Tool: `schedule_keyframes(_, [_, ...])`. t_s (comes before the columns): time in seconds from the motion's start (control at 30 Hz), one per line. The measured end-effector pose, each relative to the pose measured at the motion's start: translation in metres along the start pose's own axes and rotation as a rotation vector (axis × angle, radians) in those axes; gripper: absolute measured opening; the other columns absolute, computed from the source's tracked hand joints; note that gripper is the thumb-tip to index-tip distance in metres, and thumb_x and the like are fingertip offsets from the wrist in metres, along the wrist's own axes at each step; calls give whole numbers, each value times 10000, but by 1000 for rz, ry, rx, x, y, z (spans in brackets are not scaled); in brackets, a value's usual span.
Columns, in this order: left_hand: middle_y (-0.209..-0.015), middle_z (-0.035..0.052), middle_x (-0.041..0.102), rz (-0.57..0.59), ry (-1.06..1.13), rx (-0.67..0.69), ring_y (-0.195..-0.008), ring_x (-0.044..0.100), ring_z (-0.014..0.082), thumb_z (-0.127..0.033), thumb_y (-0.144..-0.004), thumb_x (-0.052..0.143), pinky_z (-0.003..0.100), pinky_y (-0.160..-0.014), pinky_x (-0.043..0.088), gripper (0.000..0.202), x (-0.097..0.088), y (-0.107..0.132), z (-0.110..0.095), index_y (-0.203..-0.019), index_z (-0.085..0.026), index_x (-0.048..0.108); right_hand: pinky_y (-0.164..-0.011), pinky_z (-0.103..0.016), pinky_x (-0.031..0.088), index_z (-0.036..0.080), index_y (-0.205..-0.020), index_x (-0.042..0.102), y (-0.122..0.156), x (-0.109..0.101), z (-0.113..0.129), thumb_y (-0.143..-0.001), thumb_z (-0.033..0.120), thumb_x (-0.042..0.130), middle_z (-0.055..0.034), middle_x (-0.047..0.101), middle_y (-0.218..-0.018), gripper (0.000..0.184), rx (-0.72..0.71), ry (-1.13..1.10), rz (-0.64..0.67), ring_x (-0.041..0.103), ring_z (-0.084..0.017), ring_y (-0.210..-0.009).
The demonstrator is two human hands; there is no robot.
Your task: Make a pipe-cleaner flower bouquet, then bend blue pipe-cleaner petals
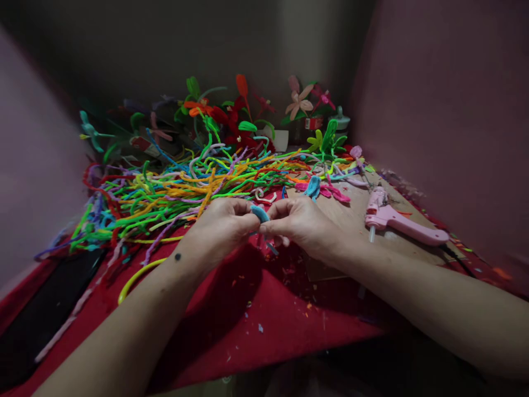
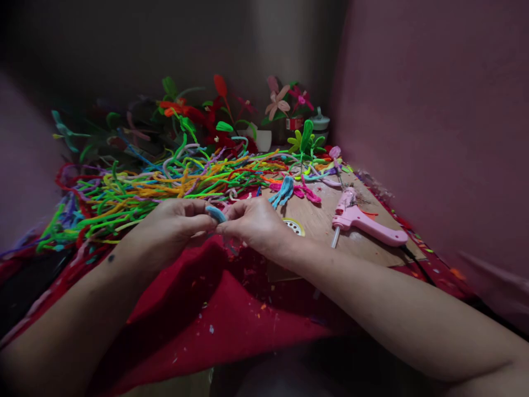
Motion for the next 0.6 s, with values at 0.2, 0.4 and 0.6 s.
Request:
schedule_keyframes(0.2, [-452,-41,490,-20,43,3,-372,351,60,-151,-613,599,207,-381,228,11,-5,1,1,-611,-156,608,-376,-204,314,148,-568,538,-2,0,-9,-593,167,679,47,530,-456,144,143,-364,102,428,-61,-360])
schedule_keyframes(0.4, [-427,-11,577,23,43,26,-385,505,101,-137,-616,584,214,-438,404,57,-5,4,-9,-561,-151,586,-380,-201,335,137,-622,568,-3,1,-13,-602,145,680,50,538,-472,113,150,-433,141,441,-62,-361])
schedule_keyframes(0.6, [-461,-5,628,51,-4,-33,-428,562,107,-107,-617,575,207,-494,458,44,-3,9,-18,-599,-147,583,-377,-205,312,140,-576,541,-2,1,-13,-596,149,659,25,555,-482,120,109,-396,191,426,-68,-382])
Point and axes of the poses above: each hand's wrist, its own y-axis away from the middle knuckle, its own x-axis out of the palm, z = x × y, the point moved 1 cm from there along -y, towards the middle knuckle
